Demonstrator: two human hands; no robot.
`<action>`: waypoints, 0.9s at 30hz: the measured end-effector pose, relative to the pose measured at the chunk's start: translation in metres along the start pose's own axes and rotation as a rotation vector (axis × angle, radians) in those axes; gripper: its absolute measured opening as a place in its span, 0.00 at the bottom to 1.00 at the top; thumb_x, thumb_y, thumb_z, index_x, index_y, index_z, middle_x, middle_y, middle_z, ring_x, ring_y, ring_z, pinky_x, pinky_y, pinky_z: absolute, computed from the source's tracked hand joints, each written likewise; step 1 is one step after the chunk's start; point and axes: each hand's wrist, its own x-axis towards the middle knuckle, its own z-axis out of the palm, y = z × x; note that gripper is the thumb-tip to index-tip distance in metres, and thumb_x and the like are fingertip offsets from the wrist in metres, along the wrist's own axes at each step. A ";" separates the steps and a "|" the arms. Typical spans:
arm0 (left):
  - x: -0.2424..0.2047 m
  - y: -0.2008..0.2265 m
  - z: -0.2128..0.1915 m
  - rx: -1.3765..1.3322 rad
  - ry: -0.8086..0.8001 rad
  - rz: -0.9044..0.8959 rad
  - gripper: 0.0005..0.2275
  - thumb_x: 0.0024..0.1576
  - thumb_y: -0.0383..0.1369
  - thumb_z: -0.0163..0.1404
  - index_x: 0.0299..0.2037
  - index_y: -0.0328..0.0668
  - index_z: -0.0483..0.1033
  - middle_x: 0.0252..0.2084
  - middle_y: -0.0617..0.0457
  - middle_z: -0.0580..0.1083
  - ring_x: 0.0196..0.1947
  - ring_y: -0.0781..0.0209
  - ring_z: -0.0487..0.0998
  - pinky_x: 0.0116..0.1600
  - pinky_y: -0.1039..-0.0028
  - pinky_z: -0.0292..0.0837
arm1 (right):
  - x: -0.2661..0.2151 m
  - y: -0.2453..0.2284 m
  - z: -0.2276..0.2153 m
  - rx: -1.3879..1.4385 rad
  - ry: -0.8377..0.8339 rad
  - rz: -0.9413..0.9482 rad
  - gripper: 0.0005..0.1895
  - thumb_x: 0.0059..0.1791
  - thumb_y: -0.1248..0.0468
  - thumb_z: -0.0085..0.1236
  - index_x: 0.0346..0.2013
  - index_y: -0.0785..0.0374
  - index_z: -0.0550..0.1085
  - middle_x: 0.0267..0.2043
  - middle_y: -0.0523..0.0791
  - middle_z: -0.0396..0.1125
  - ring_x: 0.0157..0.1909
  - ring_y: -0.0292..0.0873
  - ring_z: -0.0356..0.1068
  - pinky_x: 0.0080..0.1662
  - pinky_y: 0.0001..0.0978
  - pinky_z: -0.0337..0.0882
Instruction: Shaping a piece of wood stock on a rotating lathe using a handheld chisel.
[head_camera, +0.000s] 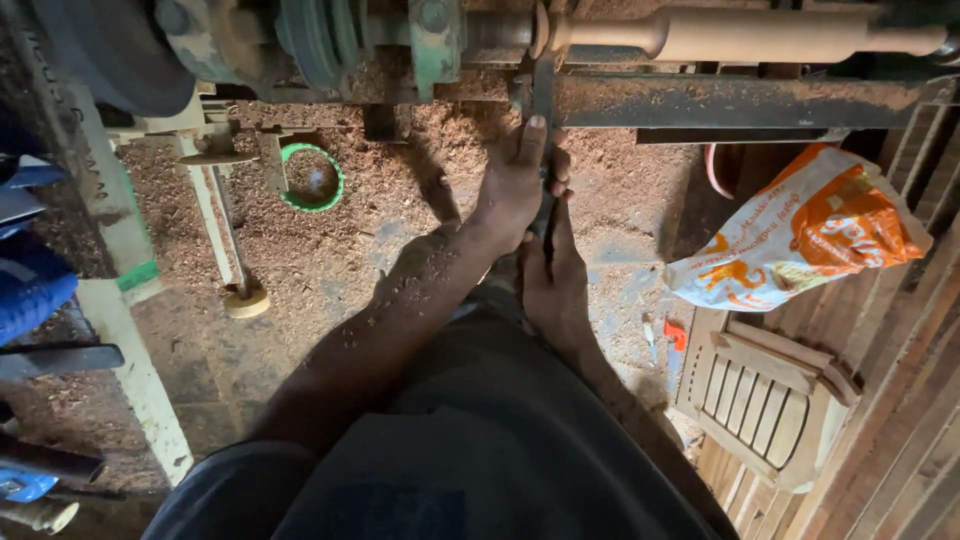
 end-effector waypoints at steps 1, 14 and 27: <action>0.001 -0.002 0.001 -0.030 0.012 0.000 0.21 0.68 0.47 0.36 0.45 0.33 0.70 0.24 0.52 0.69 0.20 0.64 0.68 0.32 0.67 0.77 | 0.001 -0.005 -0.002 0.021 -0.010 0.047 0.37 0.57 0.61 0.42 0.78 0.66 0.43 0.31 0.45 0.70 0.28 0.36 0.69 0.32 0.30 0.70; -0.004 0.006 0.008 0.015 0.032 0.044 0.20 0.70 0.45 0.33 0.43 0.32 0.67 0.23 0.51 0.70 0.20 0.63 0.68 0.30 0.67 0.75 | 0.011 -0.020 -0.011 -0.072 -0.087 0.264 0.38 0.55 0.61 0.42 0.77 0.65 0.41 0.28 0.47 0.71 0.27 0.39 0.71 0.30 0.33 0.72; -0.005 0.006 0.016 0.022 0.109 0.037 0.21 0.69 0.46 0.35 0.44 0.30 0.69 0.24 0.49 0.73 0.20 0.64 0.70 0.29 0.70 0.74 | 0.009 -0.013 -0.018 -0.018 -0.078 0.141 0.37 0.55 0.62 0.43 0.77 0.65 0.45 0.32 0.52 0.75 0.32 0.44 0.76 0.35 0.36 0.74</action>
